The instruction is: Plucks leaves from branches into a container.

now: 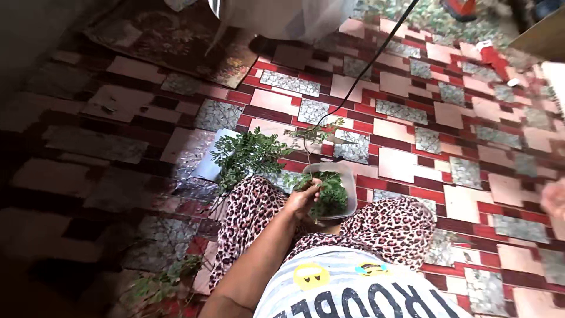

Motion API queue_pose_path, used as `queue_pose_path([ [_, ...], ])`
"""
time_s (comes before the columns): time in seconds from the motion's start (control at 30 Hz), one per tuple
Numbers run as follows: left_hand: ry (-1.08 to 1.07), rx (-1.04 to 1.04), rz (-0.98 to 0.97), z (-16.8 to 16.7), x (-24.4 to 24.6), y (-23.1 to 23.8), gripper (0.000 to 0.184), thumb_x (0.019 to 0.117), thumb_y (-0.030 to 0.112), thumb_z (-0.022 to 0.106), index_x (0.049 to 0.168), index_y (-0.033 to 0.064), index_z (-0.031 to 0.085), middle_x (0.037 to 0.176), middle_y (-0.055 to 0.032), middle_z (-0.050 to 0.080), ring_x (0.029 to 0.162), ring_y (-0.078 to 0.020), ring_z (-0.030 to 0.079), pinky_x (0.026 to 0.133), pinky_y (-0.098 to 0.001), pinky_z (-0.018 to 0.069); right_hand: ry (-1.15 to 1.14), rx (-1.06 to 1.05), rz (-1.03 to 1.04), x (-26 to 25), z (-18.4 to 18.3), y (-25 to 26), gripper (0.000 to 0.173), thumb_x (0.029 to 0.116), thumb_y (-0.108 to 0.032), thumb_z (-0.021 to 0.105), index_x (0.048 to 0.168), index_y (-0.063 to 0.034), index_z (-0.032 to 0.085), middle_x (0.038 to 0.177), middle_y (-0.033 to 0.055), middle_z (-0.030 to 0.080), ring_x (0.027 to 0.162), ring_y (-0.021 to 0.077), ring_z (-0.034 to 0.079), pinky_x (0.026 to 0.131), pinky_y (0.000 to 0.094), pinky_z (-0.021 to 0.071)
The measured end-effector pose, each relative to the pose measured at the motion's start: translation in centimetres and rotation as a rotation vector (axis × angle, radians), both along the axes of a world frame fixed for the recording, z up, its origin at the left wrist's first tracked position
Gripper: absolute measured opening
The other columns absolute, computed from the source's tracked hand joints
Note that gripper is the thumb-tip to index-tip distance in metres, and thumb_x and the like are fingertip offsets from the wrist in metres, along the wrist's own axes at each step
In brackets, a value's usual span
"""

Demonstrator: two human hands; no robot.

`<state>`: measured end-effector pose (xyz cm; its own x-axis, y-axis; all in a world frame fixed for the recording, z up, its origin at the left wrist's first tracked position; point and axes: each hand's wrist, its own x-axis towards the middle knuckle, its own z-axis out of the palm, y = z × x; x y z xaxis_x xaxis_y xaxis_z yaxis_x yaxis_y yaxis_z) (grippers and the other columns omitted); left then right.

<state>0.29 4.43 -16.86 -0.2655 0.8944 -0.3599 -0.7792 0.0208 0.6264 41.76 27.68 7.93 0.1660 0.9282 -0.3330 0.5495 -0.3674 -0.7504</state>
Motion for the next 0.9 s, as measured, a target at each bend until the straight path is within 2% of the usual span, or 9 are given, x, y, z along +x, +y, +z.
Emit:
queue_pose_path([
  [0.03, 0.001, 0.008, -0.018, 0.1, 0.1, -0.1, 0.011, 0.1018, 0.000, 0.054, 0.109, 0.0019, 0.061, 0.085, -0.0034, 0.065, 0.067, -0.0084, 0.059, 0.063, -0.0225, 0.0518, -0.068, -0.167, 0.262, 5.2, -0.6, -0.9, 0.027, 0.1067, -0.016, 0.032, 0.117, 0.0000, 0.050, 0.097, 0.0033, 0.063, 0.083, 0.0053, 0.063, 0.076, 0.0220, 0.0544],
  [0.13, 0.031, 0.028, -0.084, 0.4, 0.2, 0.2, 0.012, 0.1010, 0.001, 0.054, 0.110, 0.0056, 0.060, 0.085, 0.0012, 0.064, 0.068, -0.0062, 0.059, 0.065, -0.0213, 0.0518, -0.472, -0.561, 0.478, 8.8, -6.7, -5.7, 0.026, 0.1042, -0.013, 0.054, 0.120, 0.0056, 0.062, 0.094, 0.0141, 0.069, 0.074, 0.0185, 0.065, 0.068, 0.0372, 0.0566],
  [0.2, 0.022, 0.021, -0.109, 0.4, 0.4, 0.2, 0.012, 0.1006, 0.001, 0.054, 0.109, 0.0063, 0.061, 0.085, 0.0021, 0.064, 0.069, -0.0056, 0.058, 0.066, -0.0211, 0.0515, -0.583, -0.399, 0.553, 5.9, -10.4, -8.8, 0.022, 0.0976, -0.011, 0.066, 0.111, 0.0058, 0.068, 0.088, 0.0169, 0.070, 0.072, 0.0245, 0.067, 0.070, 0.0452, 0.0570],
  [0.27, 0.022, 0.026, -0.143, 0.2, 0.5, 0.5, 0.013, 0.0998, 0.000, 0.054, 0.108, 0.0069, 0.062, 0.083, 0.0030, 0.064, 0.068, -0.0054, 0.058, 0.065, -0.0209, 0.0510, -0.437, -0.077, 0.600, -0.3, -11.8, -10.4, 0.029, 0.0972, -0.012, 0.066, 0.117, 0.0091, 0.066, 0.103, 0.0260, 0.070, 0.088, 0.0362, 0.069, 0.083, 0.0587, 0.0561],
  [0.4, 0.112, 0.039, -0.227, -1.2, 0.8, 0.5, 0.012, 0.0987, 0.004, 0.057, 0.109, 0.0065, 0.063, 0.088, 0.0037, 0.066, 0.073, -0.0048, 0.060, 0.069, -0.0213, 0.0515, 0.000, 0.269, 0.734, -13.7, -14.7, -10.8, 0.030, 0.1021, -0.016, 0.057, 0.119, 0.0074, 0.067, 0.115, 0.0181, 0.069, 0.096, 0.0167, 0.069, 0.087, 0.0345, 0.0584],
  [0.47, 0.168, 0.040, -0.249, -1.7, 0.8, 0.5, 0.012, 0.0983, 0.005, 0.058, 0.109, 0.0056, 0.063, 0.090, 0.0033, 0.066, 0.076, -0.0053, 0.061, 0.072, -0.0222, 0.0523, 0.127, 0.226, 0.821, -19.2, -16.2, -10.5, 0.033, 0.1038, -0.020, 0.055, 0.121, 0.0056, 0.068, 0.126, 0.0188, 0.066, 0.113, 0.0195, 0.066, 0.097, 0.0356, 0.0553],
  [0.57, 0.215, -0.020, -0.248, -1.6, 0.9, 0.3, 0.013, 0.0979, 0.005, 0.060, 0.110, 0.0034, 0.062, 0.089, 0.0024, 0.065, 0.077, -0.0067, 0.061, 0.074, -0.0239, 0.0537, 0.142, -0.043, 0.928, -24.3, -17.5, -9.6, 0.038, 0.1049, -0.028, 0.055, 0.125, 0.0026, 0.067, 0.132, 0.0186, 0.063, 0.121, 0.0243, 0.061, 0.103, 0.0411, 0.0508],
  [0.7, 0.241, -0.033, -0.260, -2.3, 0.9, 0.4, 0.014, 0.0964, 0.006, 0.063, 0.110, 0.0047, 0.062, 0.089, 0.0020, 0.065, 0.076, -0.0077, 0.061, 0.072, -0.0255, 0.0537, 0.164, -0.211, 0.896, -26.2, -18.7, -9.0, 0.025, 0.0996, -0.024, 0.068, 0.107, -0.0004, 0.071, 0.101, 0.0093, 0.070, 0.091, 0.0135, 0.065, 0.084, 0.0323, 0.0537],
  [0.9, 0.304, -0.048, -0.302, -1.5, 1.0, 0.7, 0.020, 0.0963, 0.007, 0.065, 0.115, 0.0033, 0.060, 0.089, 0.0025, 0.064, 0.075, -0.0066, 0.061, 0.072, -0.0249, 0.0547, 0.162, -0.104, 0.911, -26.0, -19.3, -9.7, 0.012, 0.0953, -0.012, 0.068, 0.096, 0.0004, 0.070, 0.088, 0.0047, 0.069, 0.080, 0.0073, 0.063, 0.078, 0.0273, 0.0537],
])
